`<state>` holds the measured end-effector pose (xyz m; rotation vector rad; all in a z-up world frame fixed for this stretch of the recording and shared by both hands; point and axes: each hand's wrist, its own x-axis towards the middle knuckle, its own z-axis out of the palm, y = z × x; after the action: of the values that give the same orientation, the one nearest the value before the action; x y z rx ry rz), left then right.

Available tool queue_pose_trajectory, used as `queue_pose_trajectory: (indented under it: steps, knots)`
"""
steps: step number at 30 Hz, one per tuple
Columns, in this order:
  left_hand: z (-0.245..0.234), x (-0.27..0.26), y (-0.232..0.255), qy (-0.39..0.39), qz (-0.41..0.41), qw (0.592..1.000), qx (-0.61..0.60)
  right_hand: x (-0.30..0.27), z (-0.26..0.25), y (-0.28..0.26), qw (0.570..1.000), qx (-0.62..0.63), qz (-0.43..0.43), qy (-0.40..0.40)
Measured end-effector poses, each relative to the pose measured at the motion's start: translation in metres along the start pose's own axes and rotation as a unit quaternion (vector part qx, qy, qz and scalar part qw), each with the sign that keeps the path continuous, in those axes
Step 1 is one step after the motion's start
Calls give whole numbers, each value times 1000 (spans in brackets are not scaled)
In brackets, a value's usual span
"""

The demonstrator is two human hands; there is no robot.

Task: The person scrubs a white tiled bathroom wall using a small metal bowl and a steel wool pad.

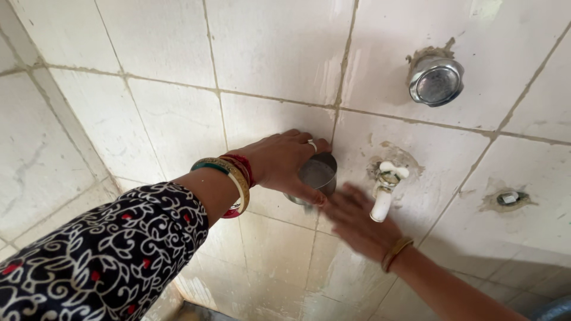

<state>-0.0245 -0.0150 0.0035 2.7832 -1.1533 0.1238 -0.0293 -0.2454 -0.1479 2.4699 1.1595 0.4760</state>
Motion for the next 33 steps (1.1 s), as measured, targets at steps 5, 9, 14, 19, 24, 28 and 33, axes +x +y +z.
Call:
queue_pose_trajectory:
  steps: [5, 9, 14, 19, 24, 28, 33]
  knots:
    - [1, 0, -1, -2, -10, 1000, 7, -3, -17, 8, 966, -58, 84, 236]
    - [0, 1, 1, -6, -10, 1000, 16, -1, -7, -6, 990, 17, -11, 138]
    - [-2, -2, 3, -5, -16, 1000, 3, -3, -12, 11, 987, -17, 62, 145]
    - [-1, -1, 3, -9, -24, 1000, 4, -3, 4, -4, 975, 39, 101, 193]
    - [-3, -2, 4, -19, -37, 999, 8, -3, 4, 11, 995, -40, 55, 76]
    - [-2, -5, 1, -1, -27, 1000, -5, 0, -4, 6, 966, -10, 103, 236]
    - [0, 1, -1, 5, -10, 1000, 4, -1, 8, -8, 989, 24, -16, 148]
